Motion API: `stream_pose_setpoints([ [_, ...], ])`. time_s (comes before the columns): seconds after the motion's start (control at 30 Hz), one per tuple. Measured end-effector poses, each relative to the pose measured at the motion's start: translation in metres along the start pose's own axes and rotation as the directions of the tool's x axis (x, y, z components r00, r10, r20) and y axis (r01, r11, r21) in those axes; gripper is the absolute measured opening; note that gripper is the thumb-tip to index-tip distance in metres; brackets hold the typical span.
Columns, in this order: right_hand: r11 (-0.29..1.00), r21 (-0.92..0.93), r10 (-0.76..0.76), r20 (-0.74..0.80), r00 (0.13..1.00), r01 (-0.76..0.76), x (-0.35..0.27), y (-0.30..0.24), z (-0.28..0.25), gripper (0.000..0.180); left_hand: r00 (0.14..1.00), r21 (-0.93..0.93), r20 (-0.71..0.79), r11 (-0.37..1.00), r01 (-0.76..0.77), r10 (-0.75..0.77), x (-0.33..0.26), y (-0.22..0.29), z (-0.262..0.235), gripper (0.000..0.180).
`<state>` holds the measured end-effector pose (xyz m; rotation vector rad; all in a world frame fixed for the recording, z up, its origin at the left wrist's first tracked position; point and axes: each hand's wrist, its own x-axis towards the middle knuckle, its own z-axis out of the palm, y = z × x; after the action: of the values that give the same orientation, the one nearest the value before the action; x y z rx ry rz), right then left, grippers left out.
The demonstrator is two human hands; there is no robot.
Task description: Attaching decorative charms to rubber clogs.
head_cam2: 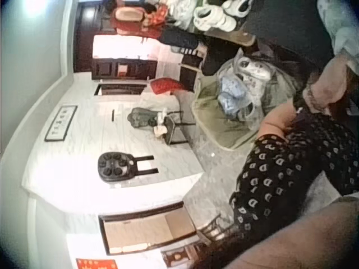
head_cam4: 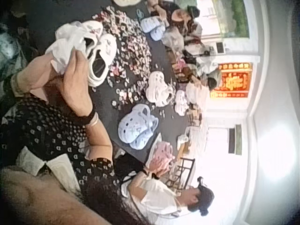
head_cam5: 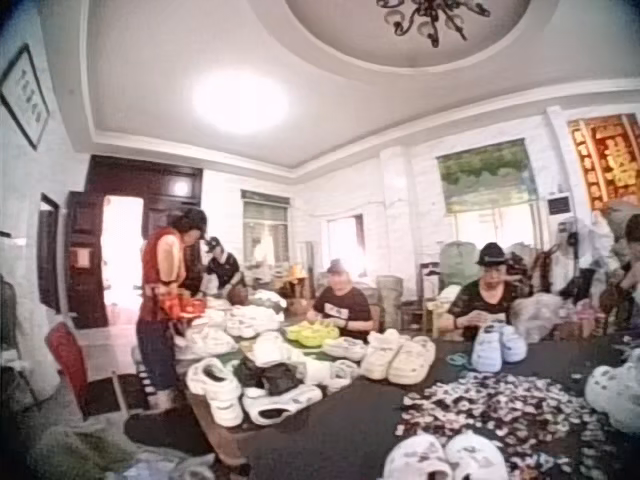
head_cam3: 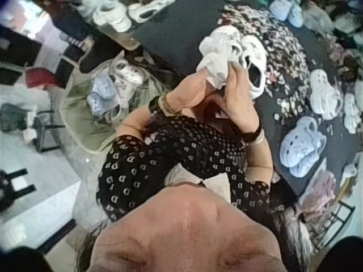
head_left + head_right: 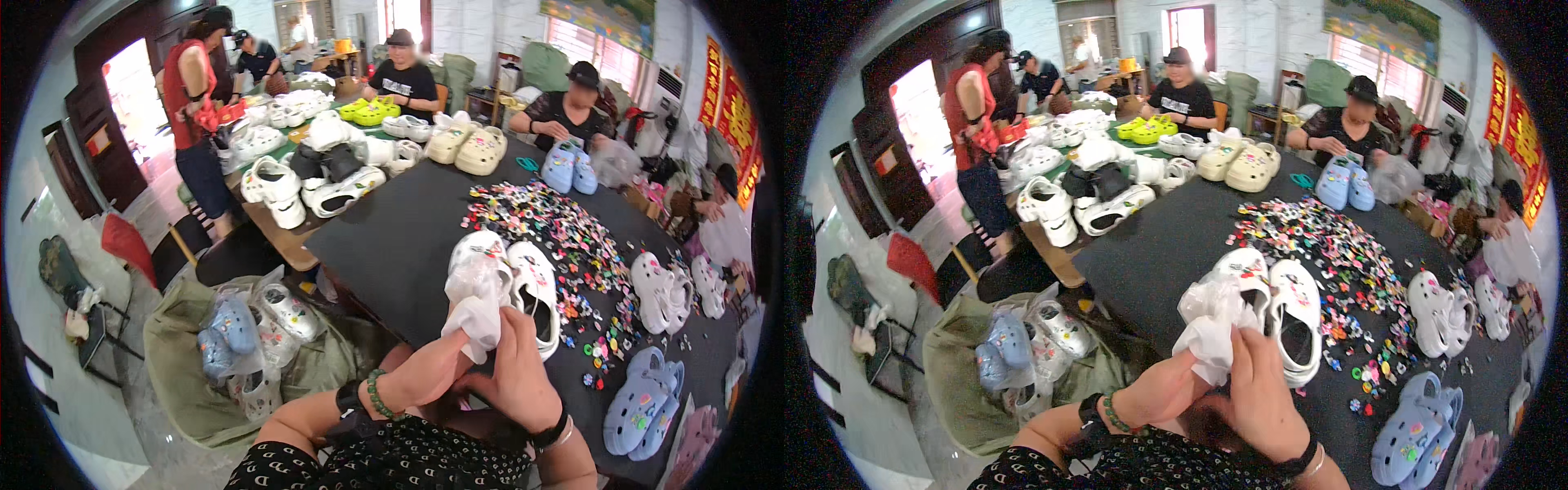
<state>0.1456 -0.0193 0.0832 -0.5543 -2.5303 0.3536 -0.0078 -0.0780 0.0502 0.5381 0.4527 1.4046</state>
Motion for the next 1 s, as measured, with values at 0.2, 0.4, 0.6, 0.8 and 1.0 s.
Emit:
stream_pose_setpoints([
  [0.2, 0.989, -0.046, 0.122, -0.262, 0.957, -0.139, -0.008, 0.045, -0.045, 0.054, 0.936, 0.650, 0.344, 0.737, -0.185, -0.069, -0.002, 0.011, 0.010, 0.070],
  [0.4, 0.982, -0.007, 0.152, -0.555, 0.818, -0.187, -0.004, 0.070, -0.074, 0.051, 0.852, 0.972, 0.218, -0.185, -0.145, 0.476, 0.040, 0.044, -0.004, 0.048],
  [0.6, 0.977, 0.132, -0.108, -0.366, 0.924, 0.166, 0.031, 0.078, -0.033, 0.049, 0.803, 0.930, 0.288, -0.354, -0.104, 0.522, 0.116, 0.034, -0.095, 0.053],
  [0.8, 0.977, 0.035, -0.213, 0.139, 0.967, 0.210, 0.050, 0.094, -0.003, 0.040, 0.839, 0.909, 0.345, -0.372, -0.188, 0.420, 0.139, 0.048, -0.125, 0.030],
  [1.0, 0.897, -0.175, -0.344, 0.303, 0.889, 0.407, 0.069, 0.095, 0.018, 0.014, 0.857, 0.896, 0.376, -0.373, -0.240, 0.352, 0.125, 0.056, -0.127, 0.026],
])
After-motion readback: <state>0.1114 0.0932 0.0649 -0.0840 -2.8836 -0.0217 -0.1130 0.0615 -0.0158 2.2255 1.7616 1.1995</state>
